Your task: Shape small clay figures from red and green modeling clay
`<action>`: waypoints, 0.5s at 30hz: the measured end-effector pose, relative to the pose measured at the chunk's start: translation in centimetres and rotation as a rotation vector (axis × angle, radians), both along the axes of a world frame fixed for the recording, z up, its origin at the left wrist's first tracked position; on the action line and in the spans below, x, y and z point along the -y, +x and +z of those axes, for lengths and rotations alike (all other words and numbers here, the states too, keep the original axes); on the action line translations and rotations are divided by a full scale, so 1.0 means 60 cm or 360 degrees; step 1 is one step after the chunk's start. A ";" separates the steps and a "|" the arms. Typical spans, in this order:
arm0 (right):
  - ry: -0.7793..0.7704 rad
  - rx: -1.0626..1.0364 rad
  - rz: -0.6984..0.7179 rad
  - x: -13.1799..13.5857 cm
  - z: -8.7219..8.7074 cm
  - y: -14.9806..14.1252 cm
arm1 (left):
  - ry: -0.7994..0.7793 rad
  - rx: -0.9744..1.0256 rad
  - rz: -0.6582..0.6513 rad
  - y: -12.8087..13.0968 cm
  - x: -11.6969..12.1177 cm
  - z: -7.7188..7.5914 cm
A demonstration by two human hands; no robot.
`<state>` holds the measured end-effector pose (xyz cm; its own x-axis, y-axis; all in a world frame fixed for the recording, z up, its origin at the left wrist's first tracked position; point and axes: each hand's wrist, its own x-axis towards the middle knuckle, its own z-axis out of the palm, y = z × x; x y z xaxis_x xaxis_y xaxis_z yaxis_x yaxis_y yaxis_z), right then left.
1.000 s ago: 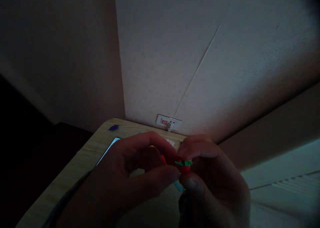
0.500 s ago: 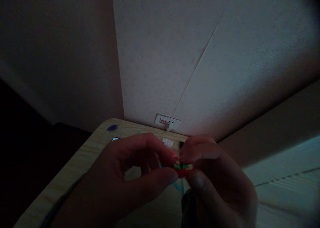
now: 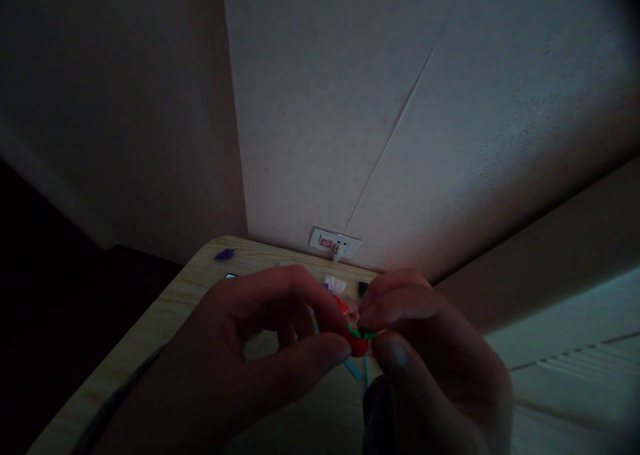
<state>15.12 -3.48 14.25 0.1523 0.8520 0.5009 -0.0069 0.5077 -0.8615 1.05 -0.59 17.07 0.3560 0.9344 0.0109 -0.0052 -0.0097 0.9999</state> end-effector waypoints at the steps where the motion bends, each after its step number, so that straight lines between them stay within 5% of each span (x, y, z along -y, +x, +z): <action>1: 0.0001 -0.0003 0.0002 0.000 0.000 0.000 | 0.0003 0.0003 -0.0002 0.000 0.000 0.000; 15: 0.0023 0.0049 -0.0076 0.000 -0.001 0.002 | -0.0061 -0.0050 -0.0075 -0.003 0.000 0.000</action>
